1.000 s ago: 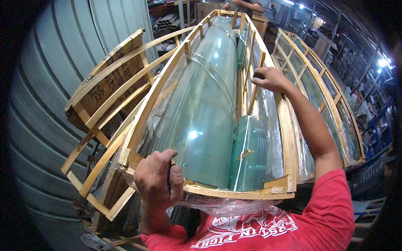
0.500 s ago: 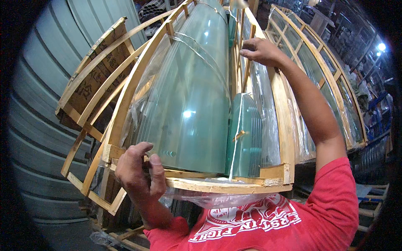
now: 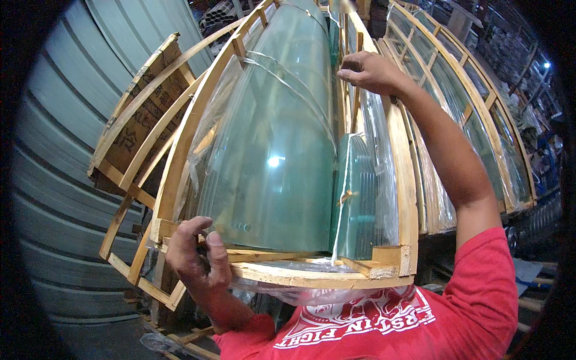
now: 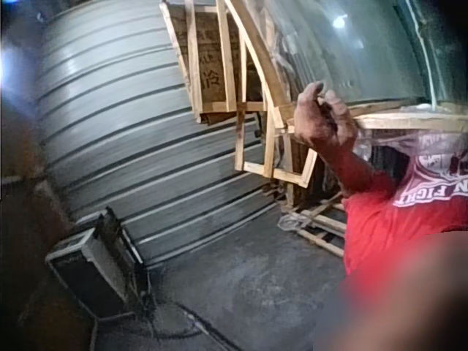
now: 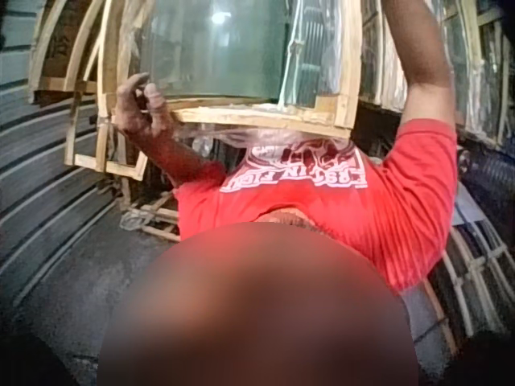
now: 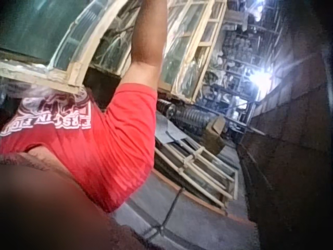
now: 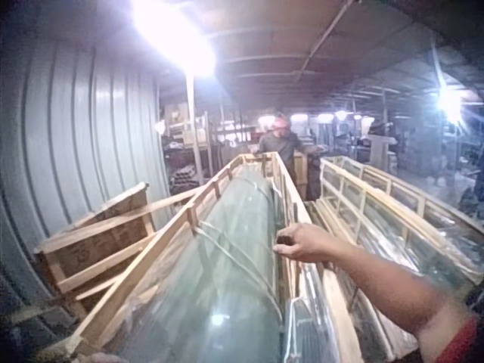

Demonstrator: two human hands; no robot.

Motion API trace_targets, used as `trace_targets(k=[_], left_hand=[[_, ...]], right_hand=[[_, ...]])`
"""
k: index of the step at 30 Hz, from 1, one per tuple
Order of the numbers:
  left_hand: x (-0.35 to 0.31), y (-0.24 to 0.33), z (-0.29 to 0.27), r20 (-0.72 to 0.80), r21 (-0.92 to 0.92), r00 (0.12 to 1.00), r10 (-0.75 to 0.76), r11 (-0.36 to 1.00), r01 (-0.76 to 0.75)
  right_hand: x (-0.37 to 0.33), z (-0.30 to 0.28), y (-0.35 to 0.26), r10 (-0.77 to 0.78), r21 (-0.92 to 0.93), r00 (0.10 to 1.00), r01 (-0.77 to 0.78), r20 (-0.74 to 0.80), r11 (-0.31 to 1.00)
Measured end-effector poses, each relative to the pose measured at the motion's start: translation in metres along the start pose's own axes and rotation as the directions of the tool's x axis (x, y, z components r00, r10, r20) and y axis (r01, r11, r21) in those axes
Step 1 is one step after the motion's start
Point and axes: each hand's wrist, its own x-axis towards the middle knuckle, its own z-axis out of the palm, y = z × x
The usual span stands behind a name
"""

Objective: The person uses a crowbar to pry open a wooden crate containing a large glass panel wrapped in plastic. They then remove the plastic wrap and a securing strap from the panel.

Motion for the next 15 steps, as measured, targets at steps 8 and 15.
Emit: trace_targets(k=[8, 15], left_hand=[[0.0002, 0.0016, -0.0012, 0.012, 0.022, 1.0, -0.012, 1.0, 0.011], [0.001, 0.0002, -0.0006, -0.008, 0.036, 0.999, 0.048, 0.998, -0.047]], right_hand=[[-0.0022, -0.002, -0.0042, 0.002, 0.009, 1.0, -0.001, -0.021, 1.0], [-0.003, -0.0055, -0.0068, 0.014, -0.012, 1.0, -0.014, 0.009, 1.0]])
